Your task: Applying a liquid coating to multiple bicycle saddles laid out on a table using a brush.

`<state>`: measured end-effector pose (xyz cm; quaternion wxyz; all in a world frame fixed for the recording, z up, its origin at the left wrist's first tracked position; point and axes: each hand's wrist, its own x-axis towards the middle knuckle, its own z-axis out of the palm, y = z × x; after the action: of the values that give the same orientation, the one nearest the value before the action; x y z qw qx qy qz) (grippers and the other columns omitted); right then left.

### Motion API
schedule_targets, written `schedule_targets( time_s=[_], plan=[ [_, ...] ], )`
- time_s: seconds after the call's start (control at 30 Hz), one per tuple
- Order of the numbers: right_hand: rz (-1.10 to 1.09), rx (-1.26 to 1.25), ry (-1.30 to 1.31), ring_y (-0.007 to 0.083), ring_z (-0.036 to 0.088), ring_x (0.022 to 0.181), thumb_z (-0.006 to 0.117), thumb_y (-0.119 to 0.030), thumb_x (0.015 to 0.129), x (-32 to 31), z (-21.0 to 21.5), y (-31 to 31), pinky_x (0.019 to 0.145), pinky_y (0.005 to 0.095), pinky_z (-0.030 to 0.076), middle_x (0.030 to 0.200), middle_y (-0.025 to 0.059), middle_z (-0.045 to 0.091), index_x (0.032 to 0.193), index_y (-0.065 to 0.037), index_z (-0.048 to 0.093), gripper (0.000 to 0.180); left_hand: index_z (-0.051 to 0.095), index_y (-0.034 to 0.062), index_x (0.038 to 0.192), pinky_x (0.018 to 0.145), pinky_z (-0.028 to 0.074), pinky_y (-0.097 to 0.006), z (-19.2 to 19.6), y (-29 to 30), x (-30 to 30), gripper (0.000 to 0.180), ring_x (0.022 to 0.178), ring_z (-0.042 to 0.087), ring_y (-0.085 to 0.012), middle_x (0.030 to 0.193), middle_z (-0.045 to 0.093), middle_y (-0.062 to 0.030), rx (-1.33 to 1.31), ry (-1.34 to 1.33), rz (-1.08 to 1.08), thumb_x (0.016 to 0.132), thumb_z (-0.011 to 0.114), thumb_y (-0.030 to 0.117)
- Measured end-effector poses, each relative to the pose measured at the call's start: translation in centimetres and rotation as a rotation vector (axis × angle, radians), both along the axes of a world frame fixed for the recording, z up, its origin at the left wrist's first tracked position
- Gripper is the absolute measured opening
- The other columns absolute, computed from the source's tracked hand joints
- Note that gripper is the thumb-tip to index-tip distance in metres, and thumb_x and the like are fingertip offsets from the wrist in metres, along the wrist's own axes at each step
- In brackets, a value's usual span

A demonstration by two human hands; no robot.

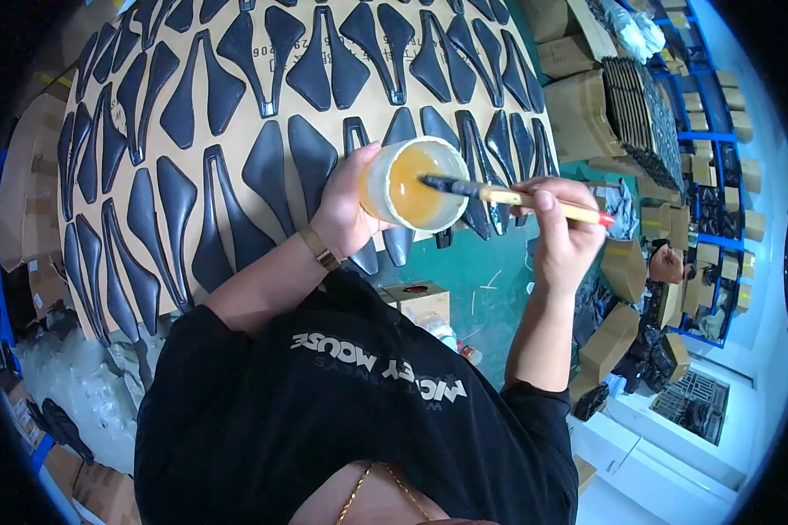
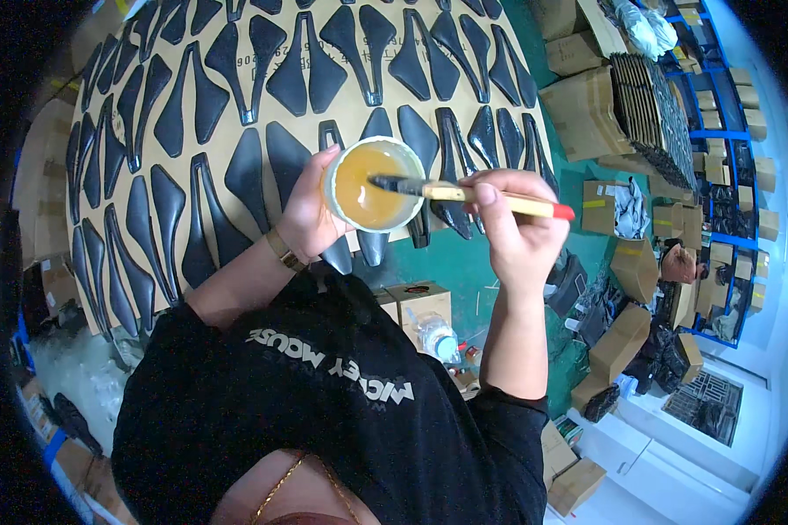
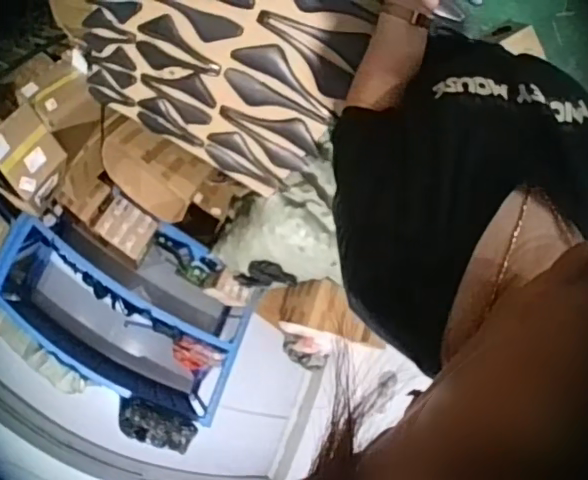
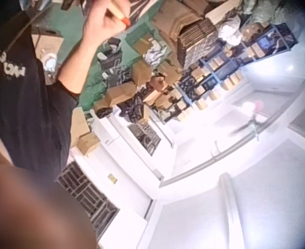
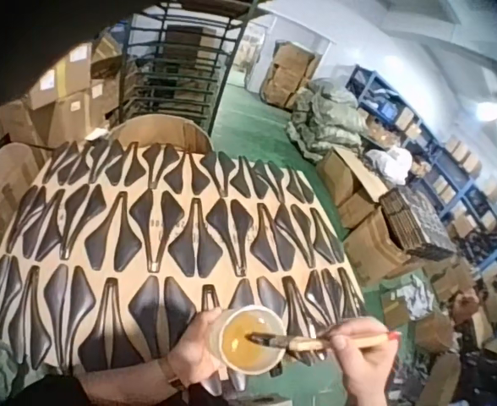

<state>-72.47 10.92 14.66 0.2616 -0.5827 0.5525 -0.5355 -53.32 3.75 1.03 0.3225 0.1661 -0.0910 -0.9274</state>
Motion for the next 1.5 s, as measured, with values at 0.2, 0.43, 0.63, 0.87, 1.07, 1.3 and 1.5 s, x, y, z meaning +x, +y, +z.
schedule_targets(
  time_s=[0.2,0.43,0.63,0.87,1.07,1.3,1.5],
  plan=[
    [-0.103,0.16,-0.529,0.0208,0.062,0.063,0.058,-0.016,0.089,-2.7,-2.2,-0.9,0.057,0.0289,0.054,0.081,0.0175,0.063,0.089,0.003,0.058,0.019,0.052,0.0104,0.122,0.096,0.038,-0.053,-0.9,-0.2,-0.8,0.049,0.117,0.05,-0.0259,0.124,0.054,-0.0086,0.019,-0.014,0.083,0.091,0.043,0.048],
    [-0.171,0.106,-0.296,0.0152,0.061,0.065,0.061,-0.009,0.087,-7.4,-5.2,-4.5,0.062,0.0268,0.051,0.08,0.0137,0.065,0.087,0.004,0.061,0.013,0.054,0.0081,0.12,0.098,0.041,-0.041,-0.2,0.2,-0.1,0.04,0.112,0.054,-0.0232,0.118,0.059,-0.0083,0.24,-0.062,0.232,0.095,0.039,0.037],
    [0.029,0.206,0.386,0.0114,0.064,0.069,0.068,-0.018,0.078,-8.4,-9.9,-6.9,0.064,0.0248,0.049,0.073,0.0054,0.066,0.081,-0.004,0.066,0.014,0.057,0.0092,0.115,0.093,0.045,-0.036,-0.4,0.9,0.0,0.038,0.107,0.057,-0.0193,0.113,0.061,-0.0047,0.117,-0.003,0.311,0.096,0.04,0.037],
    [-0.013,0.093,0.333,0.0148,0.065,0.068,0.069,-0.017,0.079,-7.6,-9.7,-9.5,0.063,0.0264,0.05,0.076,0.0081,0.067,0.086,-0.006,0.067,0.013,0.055,0.0068,0.119,0.095,0.043,-0.038,-0.1,1.7,0.1,0.045,0.109,0.056,-0.0212,0.115,0.06,-0.007,-0.012,0.131,0.364,0.097,0.032,0.039],
    [0.317,0.143,0.531,0.0174,0.065,0.065,0.066,-0.016,0.074,-9.2,-9.4,-9.2,0.063,0.0285,0.051,0.07,0.0078,0.066,0.078,-0.005,0.066,0.011,0.055,0.0074,0.119,0.093,0.044,-0.037,0.3,2.3,0.5,0.045,0.108,0.056,-0.0201,0.115,0.06,-0.006,-0.061,0.056,0.429,0.097,0.032,0.039],
    [0.023,0.074,0.305,0.013,0.064,0.064,0.07,-0.022,0.079,-10.4,-12.4,-9.7,0.06,0.0263,0.05,0.07,0.0085,0.066,0.081,-0.005,0.068,0.017,0.054,0.0087,0.119,0.092,0.045,-0.037,0.9,2.4,0.1,0.043,0.108,0.056,-0.0203,0.116,0.059,-0.0056,-0.008,-0.165,0.481,0.096,0.032,0.037],
    [0.143,0.155,-0.111,0.0064,0.056,0.066,0.066,-0.009,0.081,-11.2,-12.4,-5.0,0.061,0.02,0.044,0.073,0.0018,0.063,0.083,-0.001,0.066,0.009,0.044,0.0142,0.132,0.077,0.052,-0.05,0.0,2.2,0.3,0.055,0.11,0.056,-0.0326,0.126,0.053,-0.0124,0.014,-0.298,0.482,0.093,0.03,0.051]
  ],
)
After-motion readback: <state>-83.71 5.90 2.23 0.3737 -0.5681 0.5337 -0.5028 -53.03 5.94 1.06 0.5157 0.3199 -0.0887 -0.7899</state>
